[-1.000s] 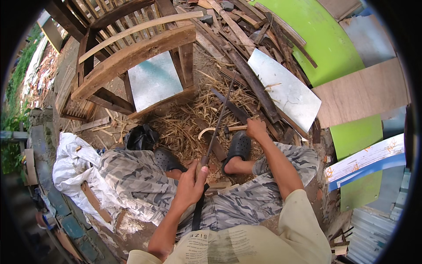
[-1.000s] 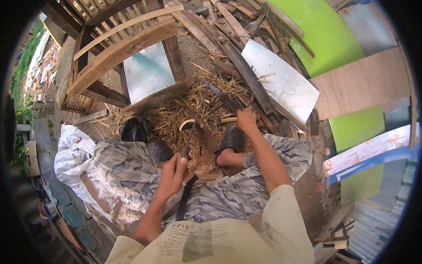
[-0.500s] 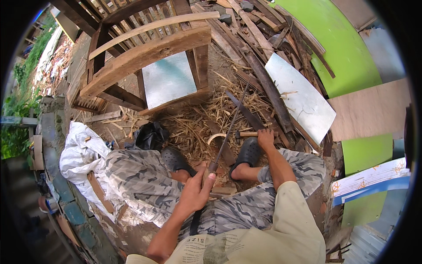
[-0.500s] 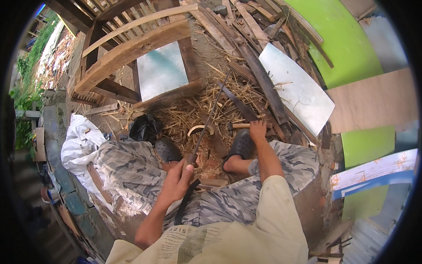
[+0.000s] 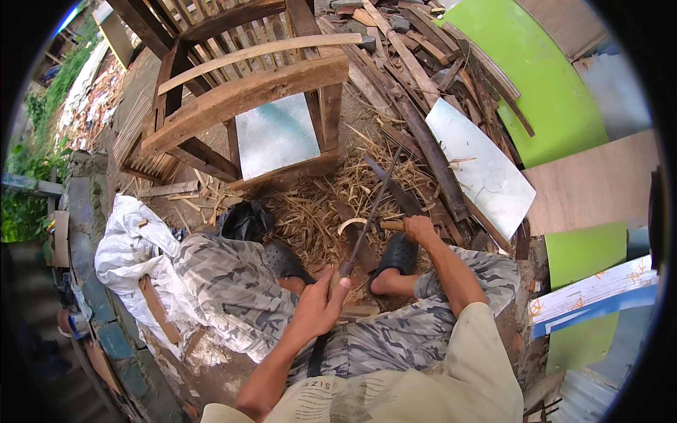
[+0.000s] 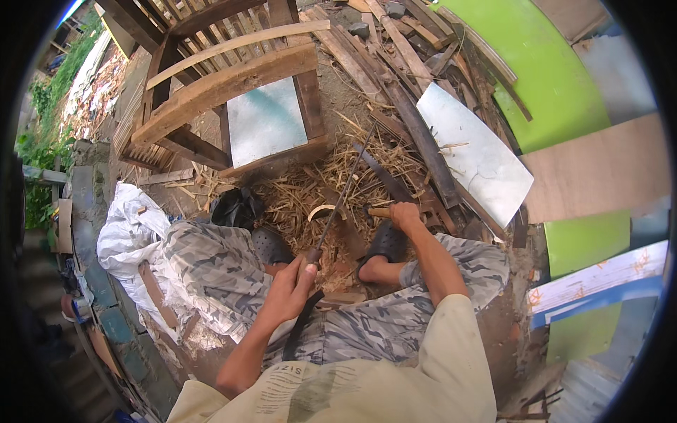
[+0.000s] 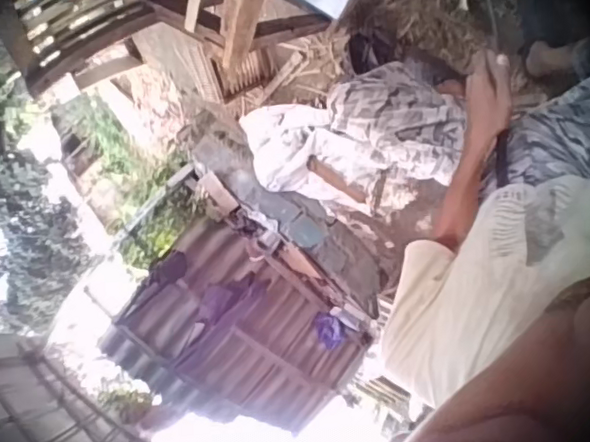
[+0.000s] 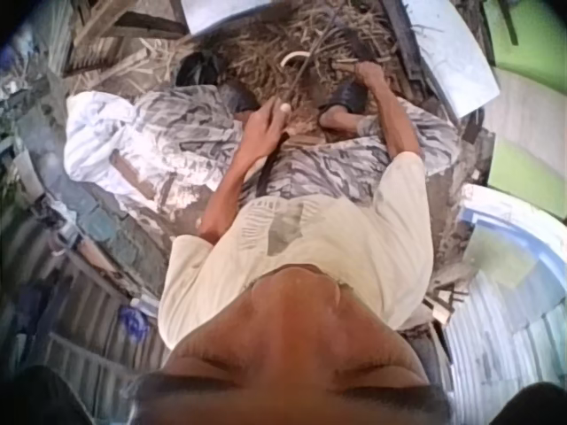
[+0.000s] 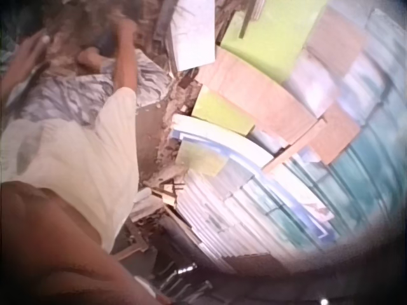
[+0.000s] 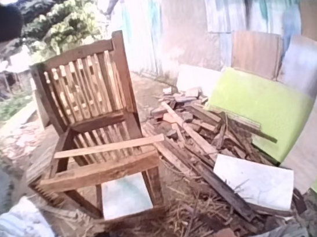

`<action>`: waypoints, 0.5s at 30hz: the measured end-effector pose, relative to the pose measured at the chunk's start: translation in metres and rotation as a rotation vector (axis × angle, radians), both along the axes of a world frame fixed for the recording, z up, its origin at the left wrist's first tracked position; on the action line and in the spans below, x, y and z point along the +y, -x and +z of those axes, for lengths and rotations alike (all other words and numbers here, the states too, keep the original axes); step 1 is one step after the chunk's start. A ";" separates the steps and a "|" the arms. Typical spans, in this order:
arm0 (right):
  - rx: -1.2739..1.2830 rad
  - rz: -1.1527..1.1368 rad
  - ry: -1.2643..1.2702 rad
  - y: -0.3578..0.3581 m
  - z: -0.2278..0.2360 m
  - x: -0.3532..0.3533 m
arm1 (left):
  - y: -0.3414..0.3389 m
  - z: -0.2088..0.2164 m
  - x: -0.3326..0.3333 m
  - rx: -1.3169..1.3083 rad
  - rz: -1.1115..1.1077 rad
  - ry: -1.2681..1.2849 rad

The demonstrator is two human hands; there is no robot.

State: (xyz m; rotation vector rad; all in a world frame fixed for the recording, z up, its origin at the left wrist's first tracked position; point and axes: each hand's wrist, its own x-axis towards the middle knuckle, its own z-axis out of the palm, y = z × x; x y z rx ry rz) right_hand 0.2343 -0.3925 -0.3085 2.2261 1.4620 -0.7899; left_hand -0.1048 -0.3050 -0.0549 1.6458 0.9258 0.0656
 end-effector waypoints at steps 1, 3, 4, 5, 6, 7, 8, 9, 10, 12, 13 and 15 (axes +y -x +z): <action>0.003 -0.043 -0.012 0.001 0.011 0.002 | 0.000 0.000 0.000 -0.004 0.010 0.000; 0.017 -0.114 -0.037 0.008 0.061 0.010 | 0.002 0.001 0.003 0.001 0.006 -0.012; 0.019 -0.158 -0.042 0.010 0.089 0.006 | 0.001 0.002 0.003 0.000 -0.005 -0.011; -0.005 -0.232 -0.088 0.013 0.120 0.003 | 0.001 0.003 0.005 -0.009 -0.017 -0.006; -0.031 -0.301 -0.134 0.015 0.153 -0.001 | 0.000 0.005 0.006 -0.019 -0.025 -0.001; -0.049 -0.350 -0.183 0.019 0.178 0.001 | 0.004 0.006 0.007 -0.023 -0.014 0.002; -0.079 -0.403 -0.318 0.021 0.199 -0.008 | 0.003 0.008 0.009 -0.029 -0.021 0.001; -0.109 -0.453 -0.454 0.026 0.218 -0.021 | 0.003 0.009 0.011 -0.036 -0.028 0.000; -0.139 -0.497 -0.594 0.033 0.234 -0.033 | 0.002 0.011 0.013 -0.042 -0.033 -0.003; 0.054 -0.634 -0.919 0.050 0.260 -0.050 | 0.001 0.013 0.015 -0.024 -0.039 -0.008; 0.164 -0.694 -1.082 0.059 0.270 -0.054 | 0.001 0.015 0.017 -0.013 -0.041 -0.003; 0.342 -0.737 -1.108 0.087 0.296 -0.060 | 0.000 0.019 0.018 -0.001 -0.058 0.017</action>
